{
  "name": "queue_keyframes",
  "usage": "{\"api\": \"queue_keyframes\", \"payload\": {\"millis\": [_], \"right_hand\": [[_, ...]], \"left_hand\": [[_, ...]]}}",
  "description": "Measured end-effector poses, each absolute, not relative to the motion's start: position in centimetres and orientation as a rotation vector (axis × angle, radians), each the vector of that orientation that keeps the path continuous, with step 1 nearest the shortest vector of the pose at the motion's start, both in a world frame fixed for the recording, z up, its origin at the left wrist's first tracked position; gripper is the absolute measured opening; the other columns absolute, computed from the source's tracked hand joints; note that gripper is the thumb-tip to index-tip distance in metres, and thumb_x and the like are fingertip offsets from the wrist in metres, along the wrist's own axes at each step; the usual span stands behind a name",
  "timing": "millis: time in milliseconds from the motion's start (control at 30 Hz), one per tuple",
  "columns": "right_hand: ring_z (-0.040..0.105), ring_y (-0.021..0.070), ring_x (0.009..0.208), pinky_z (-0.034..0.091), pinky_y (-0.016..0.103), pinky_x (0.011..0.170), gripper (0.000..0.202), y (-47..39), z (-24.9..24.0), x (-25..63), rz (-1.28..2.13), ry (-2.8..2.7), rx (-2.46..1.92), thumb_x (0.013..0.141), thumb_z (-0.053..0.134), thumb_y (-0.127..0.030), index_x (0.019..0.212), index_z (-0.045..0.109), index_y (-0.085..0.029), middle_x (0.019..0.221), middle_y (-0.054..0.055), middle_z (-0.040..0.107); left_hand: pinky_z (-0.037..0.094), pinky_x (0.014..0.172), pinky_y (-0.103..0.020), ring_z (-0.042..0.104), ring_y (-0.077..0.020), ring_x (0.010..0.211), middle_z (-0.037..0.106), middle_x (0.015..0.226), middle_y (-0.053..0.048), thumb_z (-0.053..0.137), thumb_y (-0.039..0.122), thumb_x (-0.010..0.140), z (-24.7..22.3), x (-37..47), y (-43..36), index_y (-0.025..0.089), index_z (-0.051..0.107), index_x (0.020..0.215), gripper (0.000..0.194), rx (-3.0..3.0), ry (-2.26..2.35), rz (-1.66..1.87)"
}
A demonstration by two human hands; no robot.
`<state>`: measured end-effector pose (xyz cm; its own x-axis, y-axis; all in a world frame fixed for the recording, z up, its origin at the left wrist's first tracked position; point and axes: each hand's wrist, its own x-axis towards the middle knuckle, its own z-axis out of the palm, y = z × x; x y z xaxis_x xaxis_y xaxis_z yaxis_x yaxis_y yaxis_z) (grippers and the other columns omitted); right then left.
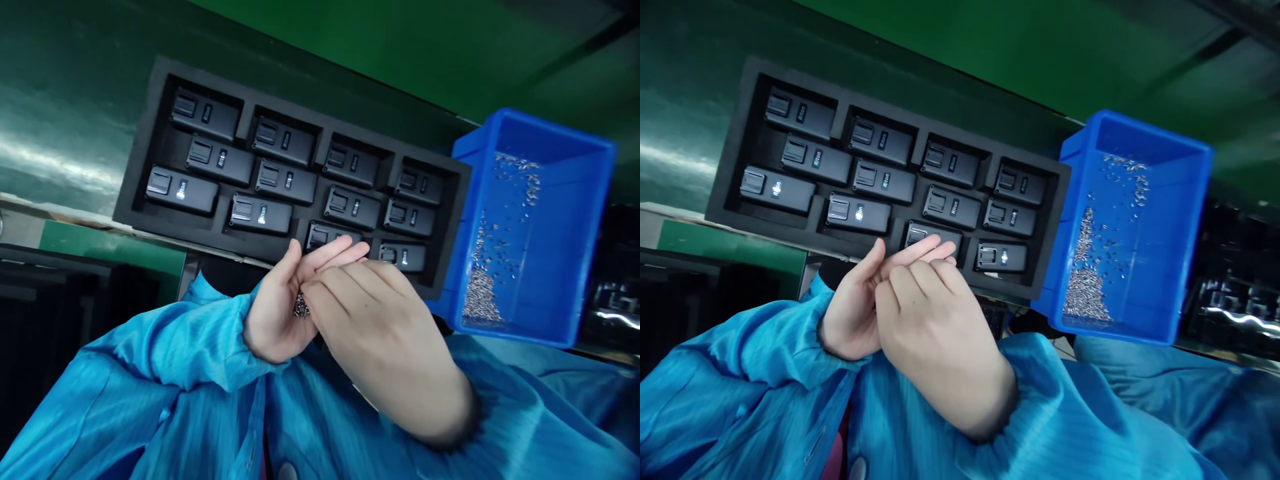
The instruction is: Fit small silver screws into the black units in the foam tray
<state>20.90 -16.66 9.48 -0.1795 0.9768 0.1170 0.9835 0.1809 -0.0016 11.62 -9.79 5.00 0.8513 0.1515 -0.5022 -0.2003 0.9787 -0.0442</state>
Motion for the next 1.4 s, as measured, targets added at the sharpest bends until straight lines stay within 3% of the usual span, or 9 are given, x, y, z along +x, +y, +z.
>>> {"api": "queue_keyframes", "payload": {"millis": [200,367,500,733,900,1267,1400], "right_hand": [[0.057,0.0208,0.081,0.039,0.038,0.074,0.012,-17.5,9.5,23.2,0.087,-2.022,-1.982,0.093,0.056,-0.019,0.083,0.063,-0.020,0.081,0.004,0.065],[0.056,0.0207,0.085,0.045,0.039,0.074,0.011,-18.5,8.9,24.0,0.096,-1.635,-2.031,0.089,0.061,-0.015,0.088,0.065,-0.024,0.086,0.004,0.058],[0.055,0.0192,0.085,0.048,0.037,0.072,0.008,-18.7,8.3,23.7,0.161,-1.566,-1.969,0.087,0.062,-0.016,0.088,0.068,-0.022,0.088,0.004,0.056],[0.055,0.0252,0.104,0.050,0.044,0.087,0.023,-19.8,6.9,23.0,-0.318,-1.736,-1.976,0.082,0.069,-0.011,0.100,0.071,-0.026,0.111,0.007,0.064],[0.052,0.0267,0.112,0.050,0.044,0.093,0.030,-21.0,6.6,23.2,-0.334,-1.793,-2.018,0.084,0.069,-0.014,0.112,0.070,-0.025,0.126,0.009,0.061],[0.040,0.0339,0.131,0.042,0.057,0.103,0.040,-23.0,7.4,25.9,0.098,-1.915,-2.061,0.089,0.062,-0.021,0.129,0.061,-0.022,0.144,0.015,0.047],[0.054,0.0256,0.119,0.050,0.045,0.096,0.038,-22.7,7.8,25.7,0.291,-1.770,-2.003,0.091,0.057,-0.016,0.129,0.059,-0.020,0.127,0.012,0.059]], "left_hand": [[0.052,0.092,-0.021,0.068,-0.0148,0.110,0.072,0.120,-0.010,0.031,0.034,0.104,4.8,11.4,-9.5,0.011,0.069,0.119,0.047,-0.061,0.446,0.139],[0.053,0.095,-0.026,0.071,-0.0160,0.102,0.075,0.104,-0.010,0.043,0.017,0.099,4.2,11.0,-10.2,0.012,0.074,0.103,0.031,0.013,0.402,0.102],[0.053,0.097,-0.025,0.071,-0.0158,0.103,0.075,0.103,-0.011,0.051,0.018,0.097,4.0,10.7,-10.7,0.010,0.074,0.104,0.026,0.051,0.356,0.092],[0.056,0.087,-0.019,0.072,-0.0118,0.093,0.076,0.098,-0.007,0.064,0.016,0.090,3.7,11.0,-11.0,0.011,0.074,0.093,0.011,0.014,0.489,0.156],[0.057,0.084,-0.019,0.072,-0.0108,0.091,0.077,0.099,-0.006,0.065,0.014,0.089,3.6,11.4,-11.0,0.013,0.072,0.091,0.008,0.027,0.557,0.161],[0.056,0.090,-0.023,0.072,-0.0113,0.088,0.073,0.087,-0.002,0.070,0.010,0.082,3.1,12.3,-11.1,0.013,0.068,0.083,0.004,0.093,0.615,0.055],[0.059,0.083,-0.023,0.073,-0.0129,0.087,0.073,0.084,-0.003,0.062,0.008,0.086,3.5,12.8,-11.0,0.014,0.063,0.076,0.011,0.071,0.586,0.037]]}}
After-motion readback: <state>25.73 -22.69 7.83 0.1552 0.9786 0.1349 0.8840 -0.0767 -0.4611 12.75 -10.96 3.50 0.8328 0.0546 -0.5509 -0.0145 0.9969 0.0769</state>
